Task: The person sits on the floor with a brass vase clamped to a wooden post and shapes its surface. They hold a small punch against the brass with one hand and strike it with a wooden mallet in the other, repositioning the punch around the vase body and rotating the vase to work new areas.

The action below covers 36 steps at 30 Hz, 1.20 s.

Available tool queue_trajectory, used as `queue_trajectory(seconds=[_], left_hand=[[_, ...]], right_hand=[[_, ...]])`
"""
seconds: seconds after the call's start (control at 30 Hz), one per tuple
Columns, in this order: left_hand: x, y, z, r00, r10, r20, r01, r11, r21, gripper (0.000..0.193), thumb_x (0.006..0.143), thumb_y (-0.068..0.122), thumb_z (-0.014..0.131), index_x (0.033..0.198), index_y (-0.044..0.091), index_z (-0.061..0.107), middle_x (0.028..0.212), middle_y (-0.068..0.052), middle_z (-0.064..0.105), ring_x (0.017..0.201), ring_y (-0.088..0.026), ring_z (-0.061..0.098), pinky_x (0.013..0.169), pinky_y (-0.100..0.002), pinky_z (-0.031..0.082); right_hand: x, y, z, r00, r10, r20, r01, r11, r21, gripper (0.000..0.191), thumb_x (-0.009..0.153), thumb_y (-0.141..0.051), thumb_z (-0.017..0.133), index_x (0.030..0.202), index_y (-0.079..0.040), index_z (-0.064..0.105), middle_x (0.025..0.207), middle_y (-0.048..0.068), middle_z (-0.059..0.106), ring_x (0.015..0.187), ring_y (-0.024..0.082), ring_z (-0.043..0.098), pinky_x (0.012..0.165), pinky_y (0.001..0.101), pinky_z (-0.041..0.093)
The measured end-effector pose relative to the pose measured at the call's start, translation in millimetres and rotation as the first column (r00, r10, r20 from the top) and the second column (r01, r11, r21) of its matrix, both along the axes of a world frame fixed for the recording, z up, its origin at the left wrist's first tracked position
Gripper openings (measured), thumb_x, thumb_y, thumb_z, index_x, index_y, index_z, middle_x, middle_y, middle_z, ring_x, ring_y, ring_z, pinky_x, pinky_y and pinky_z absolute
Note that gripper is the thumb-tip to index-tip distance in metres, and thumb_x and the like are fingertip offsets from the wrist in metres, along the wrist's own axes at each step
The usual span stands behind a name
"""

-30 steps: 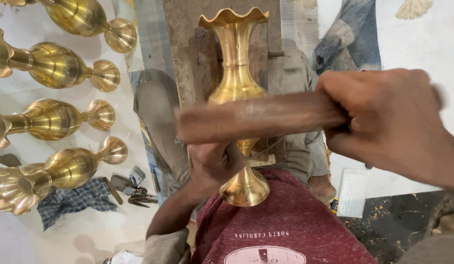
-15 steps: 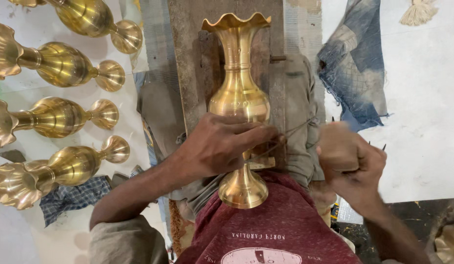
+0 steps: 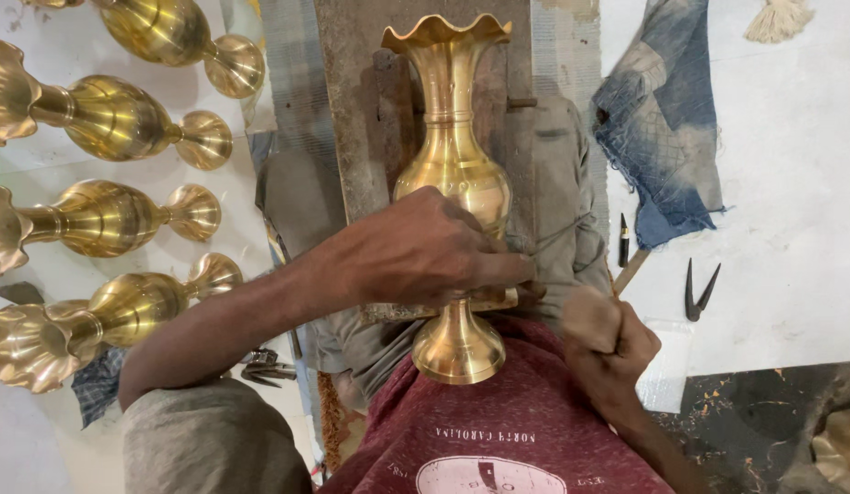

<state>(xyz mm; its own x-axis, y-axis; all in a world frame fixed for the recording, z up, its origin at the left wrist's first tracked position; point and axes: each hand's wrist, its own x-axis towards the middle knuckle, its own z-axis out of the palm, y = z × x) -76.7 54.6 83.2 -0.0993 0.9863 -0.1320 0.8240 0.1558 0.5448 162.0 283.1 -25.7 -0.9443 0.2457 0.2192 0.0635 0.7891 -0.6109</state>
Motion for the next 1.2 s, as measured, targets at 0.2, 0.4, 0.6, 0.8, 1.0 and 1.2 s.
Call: queue_trajectory(seconds=[0.2,0.4,0.6,0.8,1.0,1.2], left_hand=[[-5,-16,-19,0.979,0.181,0.093,-0.202,0.805,0.557,0.042,0.092,-0.005,0.061,0.127,0.019,0.067,0.089,-0.009,0.08,0.065,-0.014,0.071,0.045,-0.025,0.051],[67,-21,-62,0.404,-0.035,0.914,-0.91,-0.118,0.397,0.037,0.092,-0.017,0.061,0.125,-0.001,0.062,0.104,-0.017,0.073,0.092,-0.025,0.076,0.072,-0.035,0.068],[111,-17,-81,0.129,0.16,0.979,-0.932,-0.317,0.174,0.034,0.099,-0.018,0.063,0.129,-0.003,0.058,0.111,-0.016,0.073,0.1,-0.024,0.074,0.091,-0.032,0.066],[112,-16,-90,0.205,0.6,0.773,-0.817,-0.329,0.473,0.033,0.083,-0.018,0.06,0.108,0.001,0.07,0.111,-0.017,0.066,0.087,-0.023,0.074,0.075,-0.031,0.066],[117,-24,-104,0.229,0.736,0.637,-0.718,-0.314,0.621,0.043,0.077,-0.009,0.051,0.119,-0.01,0.063,0.095,-0.012,0.073,0.084,-0.017,0.073,0.079,-0.028,0.06],[105,-35,-86,0.183,0.614,0.768,-0.938,-0.125,0.324,0.024,0.075,-0.012,0.062,0.096,-0.002,0.07,0.077,-0.011,0.076,0.062,-0.016,0.073,0.055,-0.026,0.058]], right_hand=[[7,-25,5,0.993,-0.107,0.047,0.117,0.872,-0.476,0.018,0.084,0.001,0.077,0.099,-0.003,0.067,0.084,0.007,0.07,0.072,0.012,0.068,0.063,0.027,0.055],[0,-42,8,0.974,-0.15,0.168,0.224,0.598,-0.77,0.014,0.091,0.005,0.078,0.098,-0.002,0.067,0.082,0.009,0.072,0.069,0.013,0.068,0.062,0.0263,0.055],[-62,-35,40,0.983,0.182,0.036,-0.131,0.819,-0.558,0.04,0.085,0.001,0.076,0.122,0.005,0.062,0.1,0.012,0.072,0.083,0.016,0.07,0.074,0.0276,0.058],[-121,-40,140,0.88,0.451,0.153,-0.372,0.851,-0.371,0.07,0.072,0.0,0.072,0.141,-0.005,0.06,0.108,0.012,0.074,0.076,0.013,0.073,0.063,0.0246,0.059],[-161,-47,197,0.75,0.606,0.265,-0.643,0.763,0.073,0.066,0.07,-0.006,0.077,0.135,-0.011,0.066,0.111,0.009,0.076,0.064,0.016,0.072,0.05,0.0287,0.058],[-159,-32,204,0.819,0.55,0.164,-0.567,0.819,0.083,0.063,0.068,-0.01,0.082,0.13,-0.006,0.069,0.091,0.011,0.077,0.066,0.014,0.073,0.056,0.0279,0.056]])
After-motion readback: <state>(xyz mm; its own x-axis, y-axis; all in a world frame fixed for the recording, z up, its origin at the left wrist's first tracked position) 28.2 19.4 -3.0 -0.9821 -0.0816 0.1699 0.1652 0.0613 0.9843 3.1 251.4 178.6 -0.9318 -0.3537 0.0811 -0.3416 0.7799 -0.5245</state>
